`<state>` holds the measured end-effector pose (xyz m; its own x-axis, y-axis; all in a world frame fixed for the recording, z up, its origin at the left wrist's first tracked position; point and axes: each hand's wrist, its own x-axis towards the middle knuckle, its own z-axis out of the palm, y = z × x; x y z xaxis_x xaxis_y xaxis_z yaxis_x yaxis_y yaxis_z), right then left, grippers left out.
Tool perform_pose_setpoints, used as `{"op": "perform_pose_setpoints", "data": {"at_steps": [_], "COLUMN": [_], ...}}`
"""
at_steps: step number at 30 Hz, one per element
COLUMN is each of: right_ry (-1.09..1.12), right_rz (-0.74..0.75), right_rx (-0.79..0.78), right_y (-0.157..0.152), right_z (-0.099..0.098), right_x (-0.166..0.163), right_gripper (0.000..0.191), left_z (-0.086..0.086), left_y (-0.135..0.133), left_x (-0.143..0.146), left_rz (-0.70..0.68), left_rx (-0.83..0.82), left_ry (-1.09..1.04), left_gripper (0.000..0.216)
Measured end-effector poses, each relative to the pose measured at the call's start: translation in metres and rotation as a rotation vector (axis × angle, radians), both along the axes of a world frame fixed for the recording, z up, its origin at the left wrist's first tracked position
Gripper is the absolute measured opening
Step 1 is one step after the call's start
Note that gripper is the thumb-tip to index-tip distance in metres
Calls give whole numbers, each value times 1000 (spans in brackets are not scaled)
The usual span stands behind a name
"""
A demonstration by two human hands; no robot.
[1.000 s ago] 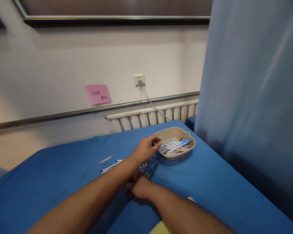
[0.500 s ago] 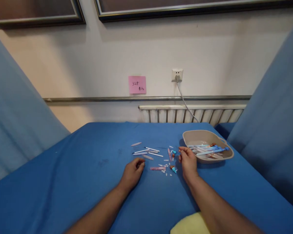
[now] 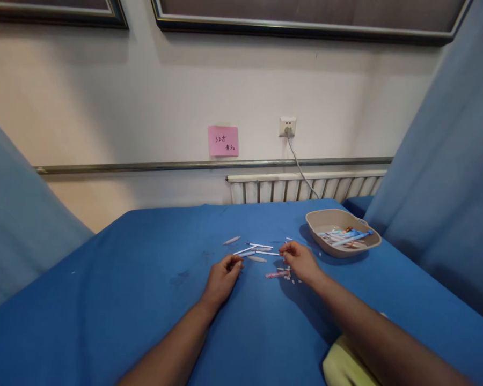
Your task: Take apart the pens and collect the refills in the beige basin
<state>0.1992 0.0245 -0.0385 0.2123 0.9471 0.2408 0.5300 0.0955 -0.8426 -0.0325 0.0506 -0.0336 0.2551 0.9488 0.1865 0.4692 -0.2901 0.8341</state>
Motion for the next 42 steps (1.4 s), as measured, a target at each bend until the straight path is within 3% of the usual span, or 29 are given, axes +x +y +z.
{"op": "perform_pose_setpoints", "data": {"at_steps": [5, 9, 12, 18, 27, 33, 42], "right_ry": [-336, -530, -637, -775, -810, -779, -615], "right_rz": [44, 117, 152, 209, 227, 205, 303], "right_rx": [-59, -100, -108, -110, -95, -89, 3], "right_y": [6, 9, 9, 1, -2, -2, -3], "right_z": [6, -2, -4, 4, 2, 5, 4], "right_x": [-10, -10, -10, -12, -9, -2, -2], "right_gripper": [28, 30, 27, 23, 21, 26, 26], "left_z": [6, 3, 4, 10, 13, 15, 10], "left_y": [5, 3, 0, -10, -17, -15, -5], "left_x": [-1, 16, 27, 34, 31, 16, 6], "left_rz": [-88, -219, -222, -132, -105, -75, -33], "left_rx": [125, 311, 359, 346, 348, 306, 208], "left_ry": [115, 406, 534, 583, 576, 449, 381], "left_gripper": [27, 37, 33, 18, 18, 22, 21]}}
